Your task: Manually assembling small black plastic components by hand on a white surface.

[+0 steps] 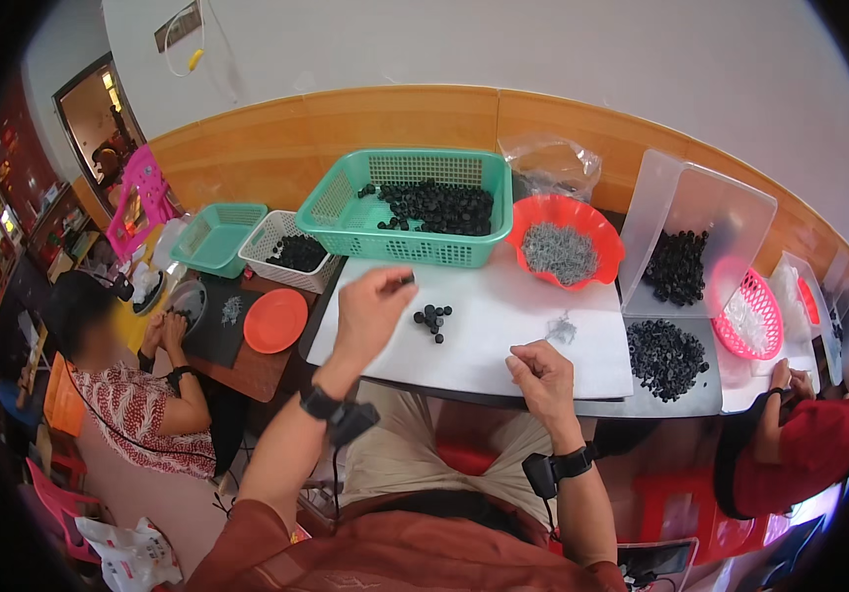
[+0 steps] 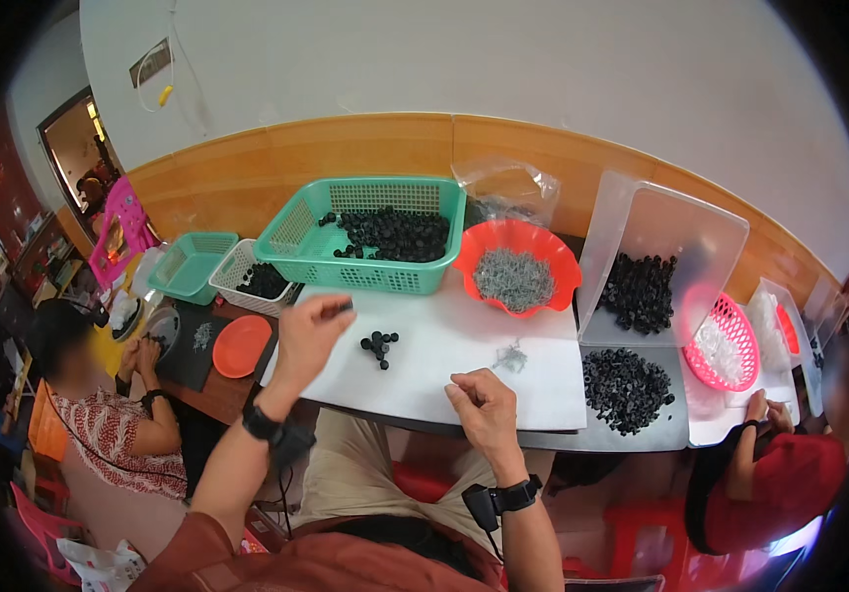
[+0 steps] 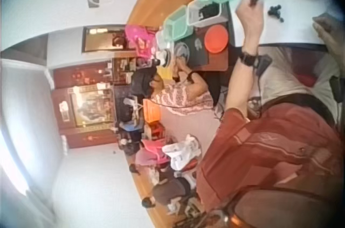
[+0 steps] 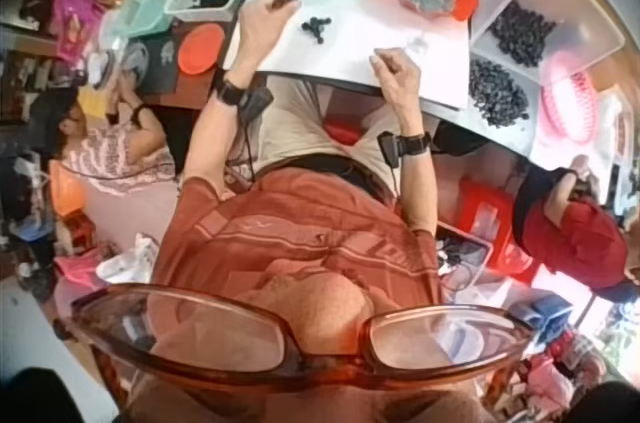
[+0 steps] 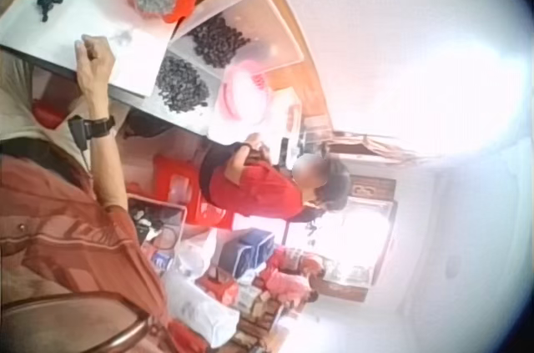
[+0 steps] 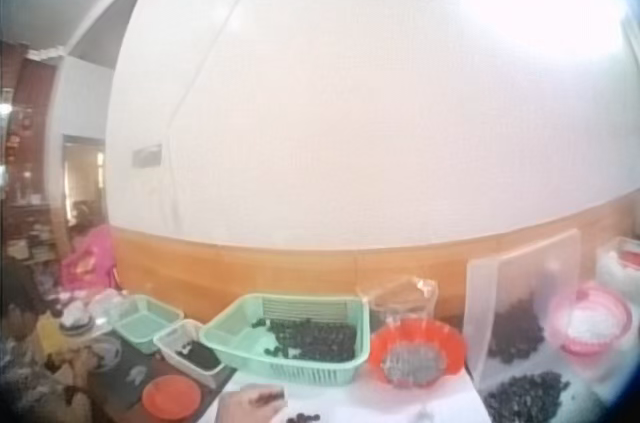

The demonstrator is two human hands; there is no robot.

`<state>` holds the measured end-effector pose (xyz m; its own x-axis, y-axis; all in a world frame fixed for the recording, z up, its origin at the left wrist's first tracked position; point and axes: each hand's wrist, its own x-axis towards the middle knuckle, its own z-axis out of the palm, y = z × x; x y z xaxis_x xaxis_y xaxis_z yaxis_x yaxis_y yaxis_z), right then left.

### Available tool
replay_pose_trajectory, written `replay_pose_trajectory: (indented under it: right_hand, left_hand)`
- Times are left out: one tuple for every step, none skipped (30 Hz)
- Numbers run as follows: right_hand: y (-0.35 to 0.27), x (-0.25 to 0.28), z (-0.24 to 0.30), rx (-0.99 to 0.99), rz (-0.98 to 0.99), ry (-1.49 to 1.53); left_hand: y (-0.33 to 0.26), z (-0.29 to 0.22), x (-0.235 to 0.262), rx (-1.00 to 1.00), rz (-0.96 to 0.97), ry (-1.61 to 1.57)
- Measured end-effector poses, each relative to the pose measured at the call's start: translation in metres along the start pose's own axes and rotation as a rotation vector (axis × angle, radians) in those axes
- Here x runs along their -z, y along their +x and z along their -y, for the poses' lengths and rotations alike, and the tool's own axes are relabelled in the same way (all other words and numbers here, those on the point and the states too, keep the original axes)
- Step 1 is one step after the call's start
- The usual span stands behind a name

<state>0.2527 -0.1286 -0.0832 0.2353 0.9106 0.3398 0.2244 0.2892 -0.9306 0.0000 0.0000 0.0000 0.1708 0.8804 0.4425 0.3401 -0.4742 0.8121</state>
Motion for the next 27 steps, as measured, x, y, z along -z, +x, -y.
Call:
replay_pose_trajectory:
  right_hand:
    - [0.001,0.001,-0.002,-0.004,-0.008,0.004]
    - [0.002,0.001,-0.004,-0.007,-0.013,0.010]
    - [0.000,-0.001,0.001,-0.009,-0.016,0.013]
    - [-0.003,-0.001,0.003,-0.017,-0.019,0.029]
    - [-0.005,-0.002,0.005,-0.026,-0.021,0.045]
    - [-0.002,-0.002,0.006,-0.020,-0.020,0.046]
    - [0.000,-0.003,0.006,-0.017,-0.019,0.046]
    - [0.002,-0.004,0.006,-0.015,-0.016,0.048]
    - [-0.001,-0.003,0.005,-0.028,-0.022,0.048]
    - [-0.002,-0.003,0.004,-0.024,-0.031,0.040]
    - [-0.003,-0.002,0.003,-0.021,-0.038,0.031]
    - [-0.004,-0.002,0.002,-0.036,-0.039,0.032]
    - [-0.003,-0.001,0.001,-0.032,-0.041,0.037]
    - [-0.001,-0.001,0.000,-0.029,-0.041,0.041]
    - [-0.001,-0.001,-0.001,-0.045,-0.038,0.042]
    - [0.001,-0.001,0.000,-0.035,-0.035,0.004]
    - [0.002,-0.001,-0.001,-0.025,-0.031,-0.035]
    - [0.003,-0.002,0.000,-0.024,-0.027,-0.019]
    - [0.003,-0.002,0.000,-0.037,-0.022,-0.020]
    - [0.002,-0.002,-0.001,-0.030,-0.022,-0.007]
    - [0.003,-0.002,-0.002,-0.019,-0.024,0.007]
    - [0.002,-0.002,-0.002,-0.025,-0.025,0.028]
    - [0.002,-0.002,-0.003,-0.030,-0.023,0.028]
    - [0.002,-0.002,-0.003,-0.023,-0.020,0.028]
    - [0.002,-0.003,-0.003,-0.015,-0.018,0.029]
    - [0.002,-0.003,-0.002,-0.016,-0.017,0.029]
    - [0.001,-0.003,-0.001,-0.020,-0.017,0.025]
  left_hand:
    - [0.018,-0.007,0.001,0.028,-0.024,0.092]
    - [0.035,-0.012,0.003,0.057,-0.051,0.185]
    - [0.052,-0.015,0.009,0.056,-0.047,0.187]
    - [0.067,-0.012,0.013,0.067,-0.048,0.254]
    - [0.076,-0.006,0.016,0.080,-0.047,0.322]
    - [0.085,0.004,0.016,0.077,-0.052,0.322]
    - [0.091,0.014,0.017,-0.005,-0.115,0.290]
    - [0.094,0.024,0.018,-0.085,-0.178,0.258]
    - [0.090,0.025,0.015,-0.080,-0.166,0.258]
    - [0.084,0.027,0.013,-0.115,-0.156,0.238]
    - [0.076,0.029,0.011,-0.149,-0.146,0.217]
    - [0.065,0.030,0.009,-0.139,-0.135,0.218]
    - [0.053,0.029,0.006,-0.178,-0.140,0.221]
    - [0.041,0.030,0.004,-0.217,-0.145,0.222]
    - [0.027,0.030,0.004,-0.203,-0.137,0.224]
    - [0.014,0.031,0.003,-0.162,-0.110,0.191]
    - [0.003,0.033,0.001,-0.120,-0.084,0.157]
    - [-0.007,0.035,-0.001,-0.072,-0.064,0.132]
    - [-0.016,0.038,-0.003,-0.059,-0.061,0.132]
    - [-0.025,0.042,-0.005,-0.050,-0.019,0.114]
    - [-0.030,0.043,-0.007,-0.046,0.020,0.096]
    - [-0.034,0.043,-0.008,-0.041,0.048,0.096]
    - [-0.037,0.043,-0.009,-0.036,0.049,0.096]
    - [-0.038,0.040,-0.009,-0.037,0.082,0.136]
    - [-0.039,0.039,-0.009,-0.039,0.115,0.176]
    - [-0.040,0.039,-0.008,-0.038,0.115,0.177]
    - [-0.039,0.039,-0.008,-0.070,0.132,0.229]
